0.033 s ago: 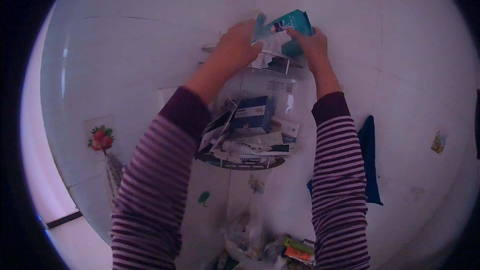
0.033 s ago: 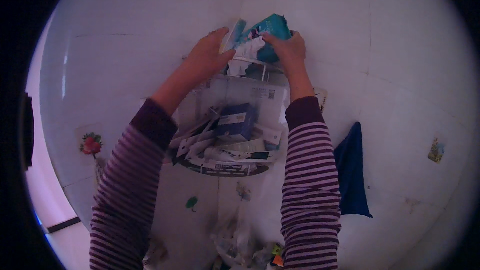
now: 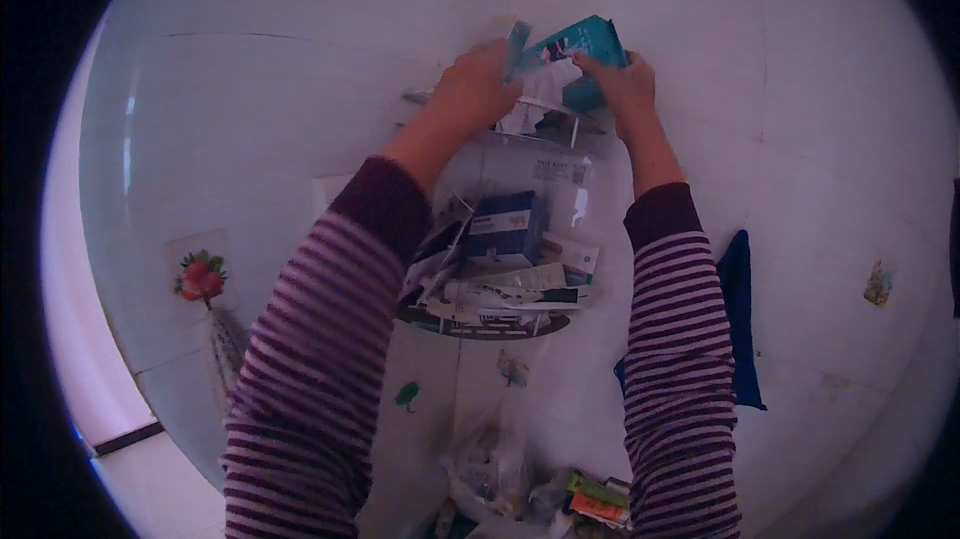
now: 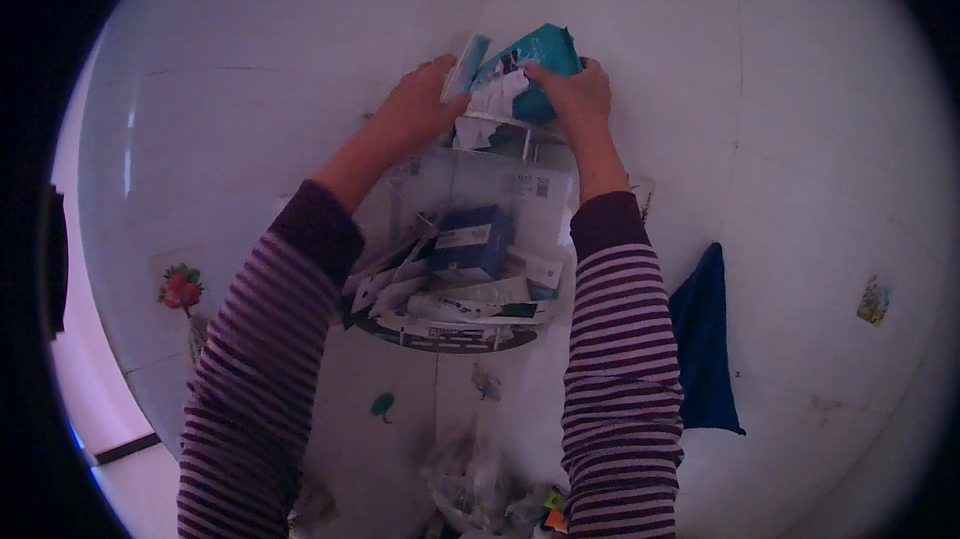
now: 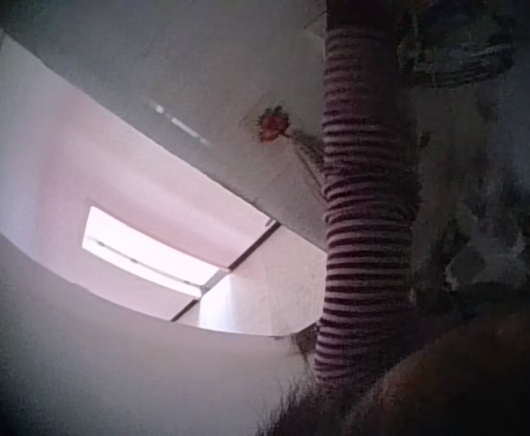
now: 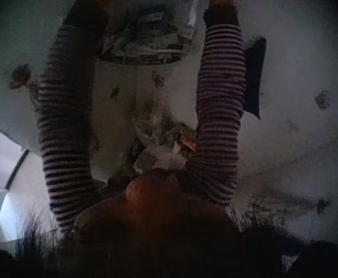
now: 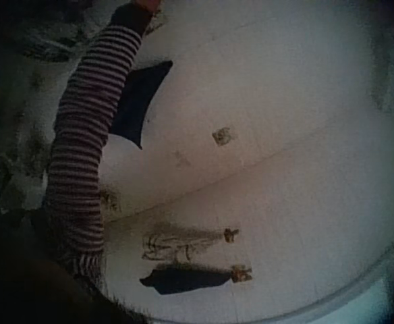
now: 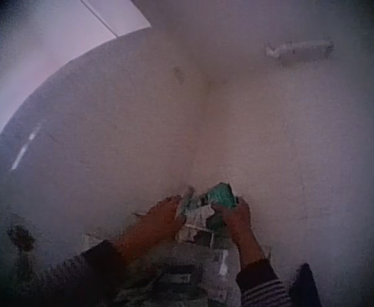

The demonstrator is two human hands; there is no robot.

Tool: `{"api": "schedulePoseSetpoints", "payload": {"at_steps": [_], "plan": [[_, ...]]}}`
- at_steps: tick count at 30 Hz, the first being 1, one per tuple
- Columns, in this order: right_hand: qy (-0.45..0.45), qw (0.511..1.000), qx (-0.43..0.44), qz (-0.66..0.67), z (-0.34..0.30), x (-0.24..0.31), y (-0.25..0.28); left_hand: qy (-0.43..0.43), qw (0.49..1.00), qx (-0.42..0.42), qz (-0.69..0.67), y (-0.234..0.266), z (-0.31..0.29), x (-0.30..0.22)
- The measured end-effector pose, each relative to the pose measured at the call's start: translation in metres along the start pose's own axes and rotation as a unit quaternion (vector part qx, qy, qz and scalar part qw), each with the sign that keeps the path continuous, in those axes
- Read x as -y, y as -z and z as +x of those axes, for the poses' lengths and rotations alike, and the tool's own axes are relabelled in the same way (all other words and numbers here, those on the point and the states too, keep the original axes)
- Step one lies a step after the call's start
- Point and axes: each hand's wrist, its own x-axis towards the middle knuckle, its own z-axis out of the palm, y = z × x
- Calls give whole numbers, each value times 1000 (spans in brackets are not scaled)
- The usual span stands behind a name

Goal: The person organizes a cluttered bathroom shelf by picking up various toiletries and boxes, wiping them with a cloth, and placing them back onto the shelf. The person handles items one at a time, including a yellow box and a blue package, and uses a cloth to clean the surfaces of the items before arranging them.

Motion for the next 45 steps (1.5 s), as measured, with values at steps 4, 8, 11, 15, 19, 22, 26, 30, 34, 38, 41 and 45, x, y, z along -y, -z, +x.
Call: {"api": "schedulePoseSetpoints", "payload": {"at_steps": [4, 8, 11, 15, 19, 22, 26, 30, 34, 38, 41, 45], "plan": [[-31, 999, -23, 25, 3, -5, 5, 98, 994, 14, 41, -36, 40, 27], [-41, 995, -27, 85, 0, -7, 9, 187, 977, 94, -40, -25, 45, 29], [-56, 995, -30, 82, -3, -7, 10, 234, 961, 123, -85, -20, 48, 29], [-59, 986, -60, 146, -12, -3, 8, 259, 950, 114, -135, -14, 44, 39], [-70, 970, -49, 227, -16, -6, 15, 280, 936, 65, -202, -12, 36, 24], [-90, 966, -70, 233, -20, -2, 17, 256, 940, 102, -201, -16, 42, 38], [-121, 937, -149, 293, -23, 1, 25, 242, 941, 17, -235, -25, 42, 47], [-139, 897, -196, 371, -27, 6, 47, 184, 937, -85, -287, -20, 32, 39], [-132, 889, -204, 387, -36, 23, 70, 143, 914, -145, -350, 13, 35, 39], [-133, 882, -199, 405, -55, 27, 104, 108, 825, -143, -536, 46, 19, 2], [-134, 881, -189, 413, -82, 36, 119, 57, 720, -99, -684, 62, -1, -16], [-123, 871, -192, 436, -125, 38, 153, 56, 578, -78, -811, 70, -67, -54]]}}
